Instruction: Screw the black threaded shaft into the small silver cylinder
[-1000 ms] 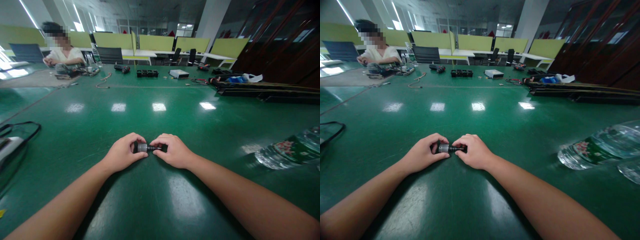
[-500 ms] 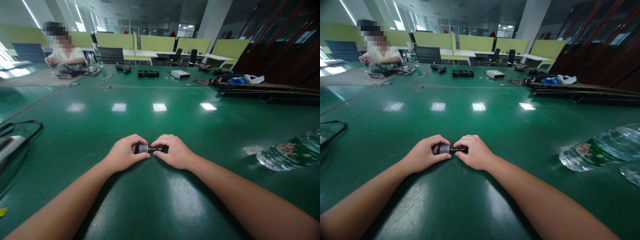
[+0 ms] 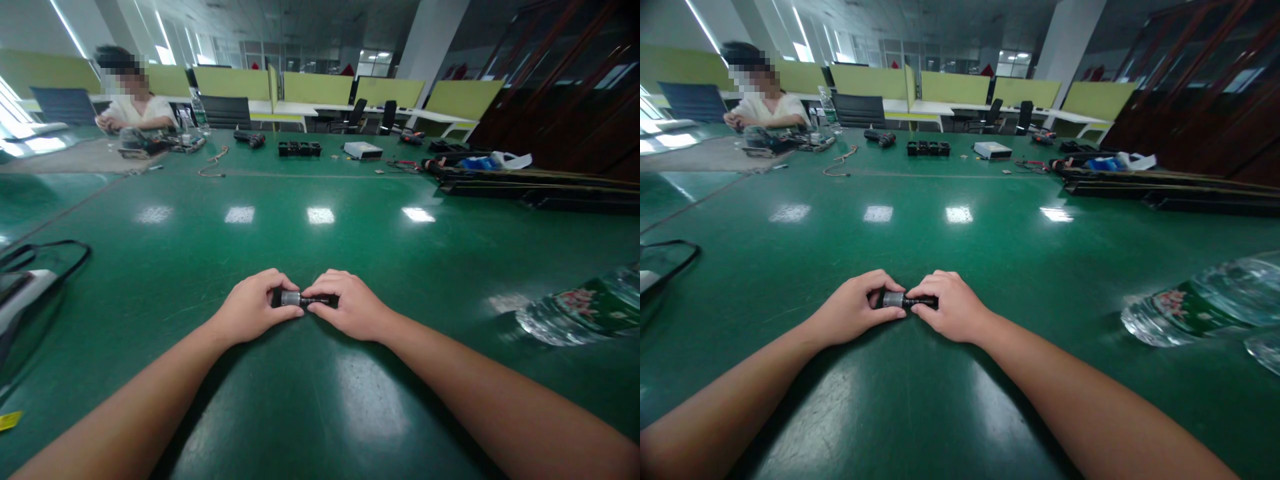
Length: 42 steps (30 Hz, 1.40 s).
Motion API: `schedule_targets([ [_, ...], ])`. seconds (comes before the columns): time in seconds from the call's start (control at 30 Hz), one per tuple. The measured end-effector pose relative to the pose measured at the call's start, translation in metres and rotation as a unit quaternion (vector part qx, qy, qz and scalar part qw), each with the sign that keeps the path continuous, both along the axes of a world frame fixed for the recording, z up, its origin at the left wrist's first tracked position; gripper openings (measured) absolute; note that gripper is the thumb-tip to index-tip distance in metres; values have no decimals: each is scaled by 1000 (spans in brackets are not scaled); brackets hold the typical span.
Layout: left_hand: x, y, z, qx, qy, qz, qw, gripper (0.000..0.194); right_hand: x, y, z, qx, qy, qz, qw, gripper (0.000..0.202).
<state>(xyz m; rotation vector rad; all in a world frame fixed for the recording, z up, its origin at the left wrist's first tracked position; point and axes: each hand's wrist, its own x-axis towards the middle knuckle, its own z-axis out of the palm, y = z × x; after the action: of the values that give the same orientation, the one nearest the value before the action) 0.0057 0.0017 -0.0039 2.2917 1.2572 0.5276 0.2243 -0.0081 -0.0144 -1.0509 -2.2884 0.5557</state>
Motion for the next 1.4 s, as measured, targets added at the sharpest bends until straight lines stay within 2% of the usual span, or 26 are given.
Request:
schedule_targets([
  [0.7, 0, 0, 1, -7, 2, 3, 1000, 33, 1, -2, 4, -19, 8, -22, 1000, 16],
  [1.0, 1, 0, 3, -10, 1, 5, 1000, 32, 1, -1, 2, -2, -5, -42, 999, 9],
  [1.17, 1, 1, 2, -11, -1, 23, 1000, 30, 3, 0, 2, -3, -16, -90, 996, 7],
  [1.4, 2, 1, 1, 3, -8, 45, 999, 28, 8, 5, 2, -9, -40, -201, 979, 9],
])
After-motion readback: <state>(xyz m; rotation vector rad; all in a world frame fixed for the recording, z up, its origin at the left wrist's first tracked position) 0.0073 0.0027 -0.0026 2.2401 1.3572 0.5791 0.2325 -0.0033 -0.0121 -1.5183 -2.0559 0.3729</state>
